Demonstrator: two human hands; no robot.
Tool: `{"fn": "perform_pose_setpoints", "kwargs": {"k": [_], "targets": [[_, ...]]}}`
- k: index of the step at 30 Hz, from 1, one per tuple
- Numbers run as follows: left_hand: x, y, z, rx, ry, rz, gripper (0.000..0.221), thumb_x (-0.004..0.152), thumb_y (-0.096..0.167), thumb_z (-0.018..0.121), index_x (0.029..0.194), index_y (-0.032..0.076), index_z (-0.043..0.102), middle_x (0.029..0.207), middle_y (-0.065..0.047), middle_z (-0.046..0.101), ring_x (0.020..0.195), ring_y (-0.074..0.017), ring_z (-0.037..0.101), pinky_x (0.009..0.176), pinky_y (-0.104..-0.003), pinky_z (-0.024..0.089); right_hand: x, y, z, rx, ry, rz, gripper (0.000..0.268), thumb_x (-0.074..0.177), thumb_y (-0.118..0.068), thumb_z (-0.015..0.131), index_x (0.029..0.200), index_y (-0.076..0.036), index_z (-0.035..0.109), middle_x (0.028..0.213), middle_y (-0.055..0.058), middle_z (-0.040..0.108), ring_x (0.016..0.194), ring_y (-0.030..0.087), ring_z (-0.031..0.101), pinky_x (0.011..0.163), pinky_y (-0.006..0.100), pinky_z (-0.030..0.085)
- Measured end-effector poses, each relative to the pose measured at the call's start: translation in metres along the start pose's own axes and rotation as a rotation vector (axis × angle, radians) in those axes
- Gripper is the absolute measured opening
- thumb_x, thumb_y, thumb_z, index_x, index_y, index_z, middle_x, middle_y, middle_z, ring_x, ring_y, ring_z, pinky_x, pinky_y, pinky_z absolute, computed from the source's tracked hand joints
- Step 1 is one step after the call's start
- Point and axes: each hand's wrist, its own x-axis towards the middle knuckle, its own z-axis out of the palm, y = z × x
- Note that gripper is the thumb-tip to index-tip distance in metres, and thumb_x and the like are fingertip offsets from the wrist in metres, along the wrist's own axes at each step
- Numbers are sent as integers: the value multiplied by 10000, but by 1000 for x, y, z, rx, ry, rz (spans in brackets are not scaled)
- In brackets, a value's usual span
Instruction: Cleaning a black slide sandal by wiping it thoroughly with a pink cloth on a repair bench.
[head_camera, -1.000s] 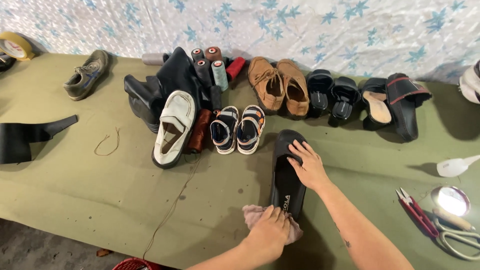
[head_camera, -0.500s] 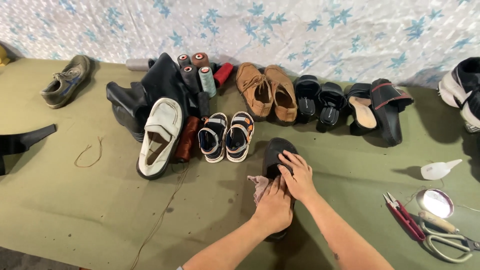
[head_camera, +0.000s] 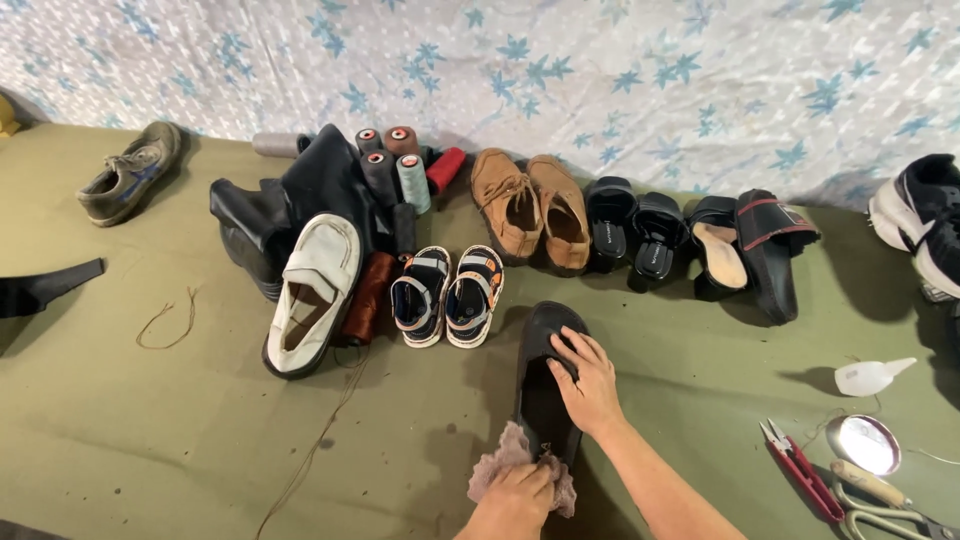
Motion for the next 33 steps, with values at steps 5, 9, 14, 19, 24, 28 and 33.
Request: {"fn": "perform_pose_setpoints", "kwargs": {"k": [5,9,14,19,24,28,33], "targets": [[68,-30,-48,237,-187,-24,228,837,68,636,1029,68,760,1088,-133,618,986,-347,546,800,-496,490,0,6,4,2,14,-18,623,983,-559,408,1452,-194,594,1602,-28,459,1515,240,305,1199,520,242],[101,-57,-39,332,20,-155,138,797,-82,584,780,47,629,874,-125,508,746,-325,502,569,-451,519,3,17,9,-34,49,-75,636,982,-577,407,1445,-188,607,1588,2,477,1494,272,339,1179,524,285],[65,-13,-29,350,-246,-199,165,871,70,598,975,46,723,1192,-264,603,801,-333,619,523,-472,563,0,10,5,-9,41,-64,637,982,-570,408,1446,-178,600,1592,1,474,1504,256,331,1196,530,264],[11,-7,-3,84,-429,-167,228,901,206,601,1047,87,730,1046,-170,525,866,-330,554,588,-512,497,-2,7,6,26,13,-29,625,991,-549,407,1461,-176,584,1603,-11,453,1518,246,300,1226,512,239],[32,-15,-16,190,-364,-186,248,796,96,714,1004,223,764,1066,-104,507,904,-316,548,540,-538,525,-1,9,5,-4,34,-62,603,999,-527,412,1455,-175,589,1598,-5,459,1509,257,309,1222,506,254],[65,-49,-23,498,-4,-17,86,730,68,692,788,131,699,867,-96,575,761,-275,533,440,-328,457,4,21,15,-30,116,-141,561,1011,-500,436,1415,-167,636,1560,14,509,1472,275,372,1186,522,305],[46,-23,-6,508,-52,-111,337,681,132,689,1005,87,772,1097,-179,658,709,-276,623,446,-387,531,-1,14,10,3,61,-61,589,993,-526,432,1441,-185,605,1589,-5,476,1504,260,327,1212,508,268]]}}
